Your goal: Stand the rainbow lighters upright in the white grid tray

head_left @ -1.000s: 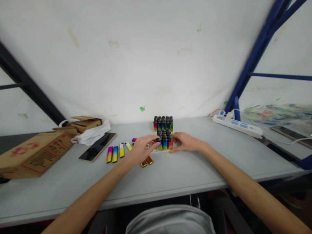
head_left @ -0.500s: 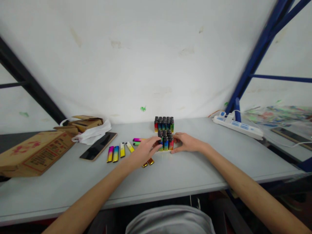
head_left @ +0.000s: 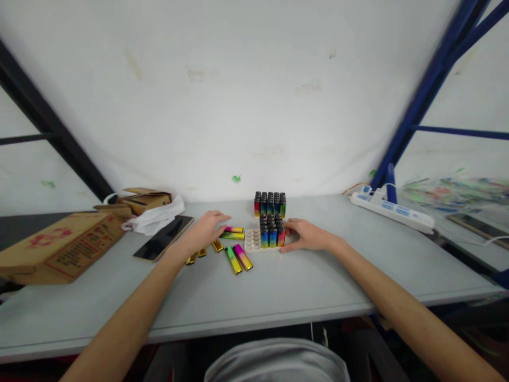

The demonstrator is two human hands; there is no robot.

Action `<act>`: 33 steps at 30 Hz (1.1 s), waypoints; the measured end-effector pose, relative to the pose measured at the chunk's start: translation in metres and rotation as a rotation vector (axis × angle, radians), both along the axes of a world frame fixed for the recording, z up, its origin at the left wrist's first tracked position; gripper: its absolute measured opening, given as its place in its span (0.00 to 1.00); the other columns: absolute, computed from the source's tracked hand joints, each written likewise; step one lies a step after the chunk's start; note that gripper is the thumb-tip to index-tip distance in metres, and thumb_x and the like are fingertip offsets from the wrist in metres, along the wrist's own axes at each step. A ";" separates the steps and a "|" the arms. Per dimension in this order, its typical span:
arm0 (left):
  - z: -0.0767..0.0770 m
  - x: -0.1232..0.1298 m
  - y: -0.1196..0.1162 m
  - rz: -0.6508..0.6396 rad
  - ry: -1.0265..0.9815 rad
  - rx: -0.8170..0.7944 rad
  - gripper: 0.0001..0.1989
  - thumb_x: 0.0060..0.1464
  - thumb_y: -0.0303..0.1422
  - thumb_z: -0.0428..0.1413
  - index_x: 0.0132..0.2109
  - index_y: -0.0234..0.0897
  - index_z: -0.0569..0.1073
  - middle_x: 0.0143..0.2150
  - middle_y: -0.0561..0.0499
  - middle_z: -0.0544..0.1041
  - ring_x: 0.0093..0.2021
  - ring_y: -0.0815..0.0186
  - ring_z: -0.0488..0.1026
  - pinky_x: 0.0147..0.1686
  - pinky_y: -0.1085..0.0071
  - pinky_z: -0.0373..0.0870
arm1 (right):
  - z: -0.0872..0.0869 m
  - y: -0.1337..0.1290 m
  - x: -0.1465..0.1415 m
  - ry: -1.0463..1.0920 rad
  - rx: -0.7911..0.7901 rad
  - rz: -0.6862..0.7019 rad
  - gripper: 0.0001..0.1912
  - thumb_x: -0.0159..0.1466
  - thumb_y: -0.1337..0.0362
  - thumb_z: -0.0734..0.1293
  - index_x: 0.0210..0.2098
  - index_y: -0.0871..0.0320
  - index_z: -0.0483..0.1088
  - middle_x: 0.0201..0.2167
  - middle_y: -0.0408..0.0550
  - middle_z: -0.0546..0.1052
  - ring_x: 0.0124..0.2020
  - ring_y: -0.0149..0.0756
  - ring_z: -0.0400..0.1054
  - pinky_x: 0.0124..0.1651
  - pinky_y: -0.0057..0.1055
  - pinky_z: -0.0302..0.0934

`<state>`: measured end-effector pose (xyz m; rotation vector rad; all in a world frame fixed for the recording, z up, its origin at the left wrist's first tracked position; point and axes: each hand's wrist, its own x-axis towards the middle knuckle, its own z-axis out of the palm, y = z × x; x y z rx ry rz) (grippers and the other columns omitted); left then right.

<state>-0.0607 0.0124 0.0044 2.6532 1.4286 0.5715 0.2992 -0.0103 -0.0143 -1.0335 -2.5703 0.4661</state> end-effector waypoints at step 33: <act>0.014 0.067 -0.044 -0.096 -1.344 -0.946 0.22 0.62 0.49 0.49 0.27 0.36 0.64 0.21 0.58 0.53 0.20 0.73 0.52 0.20 0.78 0.56 | 0.000 0.000 0.001 0.018 -0.013 0.015 0.34 0.58 0.41 0.74 0.51 0.61 0.72 0.41 0.53 0.77 0.38 0.43 0.70 0.42 0.35 0.63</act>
